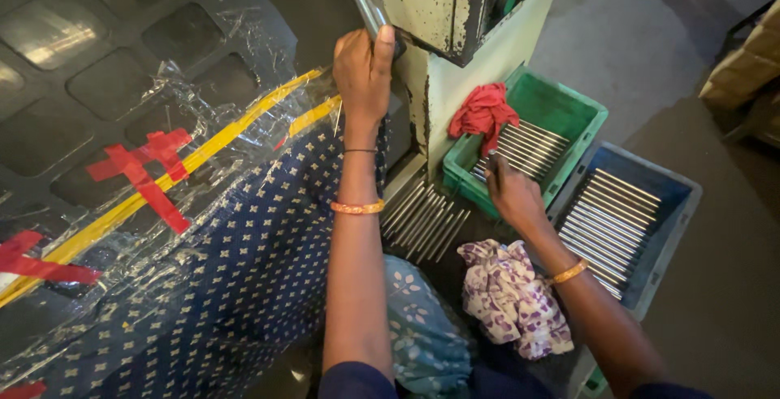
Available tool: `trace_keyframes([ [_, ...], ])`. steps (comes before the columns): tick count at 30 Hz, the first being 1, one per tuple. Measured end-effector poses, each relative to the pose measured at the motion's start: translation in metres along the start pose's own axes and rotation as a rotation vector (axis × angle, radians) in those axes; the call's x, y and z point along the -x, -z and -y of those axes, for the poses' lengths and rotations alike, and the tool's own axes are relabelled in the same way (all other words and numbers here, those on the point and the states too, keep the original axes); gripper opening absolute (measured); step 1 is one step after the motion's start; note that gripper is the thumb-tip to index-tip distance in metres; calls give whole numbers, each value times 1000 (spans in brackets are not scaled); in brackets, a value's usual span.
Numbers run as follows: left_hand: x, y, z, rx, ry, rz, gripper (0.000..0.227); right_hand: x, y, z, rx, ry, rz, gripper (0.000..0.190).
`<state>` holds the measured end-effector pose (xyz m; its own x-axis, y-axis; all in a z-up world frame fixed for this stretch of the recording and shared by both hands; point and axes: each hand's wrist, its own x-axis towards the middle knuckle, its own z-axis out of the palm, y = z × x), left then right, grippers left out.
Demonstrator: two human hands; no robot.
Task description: The person sits on the floor and repeatedly picks up metal rods, inserts them into a machine, and wipes them with a cloth. The rods are then placed into a green crate.
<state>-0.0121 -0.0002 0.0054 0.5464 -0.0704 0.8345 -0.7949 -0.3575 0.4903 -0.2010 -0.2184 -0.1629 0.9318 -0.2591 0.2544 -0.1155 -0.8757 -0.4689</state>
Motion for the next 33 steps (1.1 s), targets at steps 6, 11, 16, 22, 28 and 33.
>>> trace_keyframes([
  [6,1,-1,4,9,16,17,61,1,1,1,2,-42,5,30],
  [11,1,-2,5,1,32,27,60,3,1,-1,10,-29,-32,32],
  [16,-1,-2,5,11,12,5,59,2,2,0,-11,-29,-25,32],
  [22,2,-3,7,26,-9,-1,60,2,-6,-5,4,-38,-34,32],
  [28,0,-3,5,11,4,-2,60,-1,-8,-7,38,-76,-17,33],
  [33,1,-3,7,20,-7,-7,59,2,-8,-6,60,-60,-38,30],
])
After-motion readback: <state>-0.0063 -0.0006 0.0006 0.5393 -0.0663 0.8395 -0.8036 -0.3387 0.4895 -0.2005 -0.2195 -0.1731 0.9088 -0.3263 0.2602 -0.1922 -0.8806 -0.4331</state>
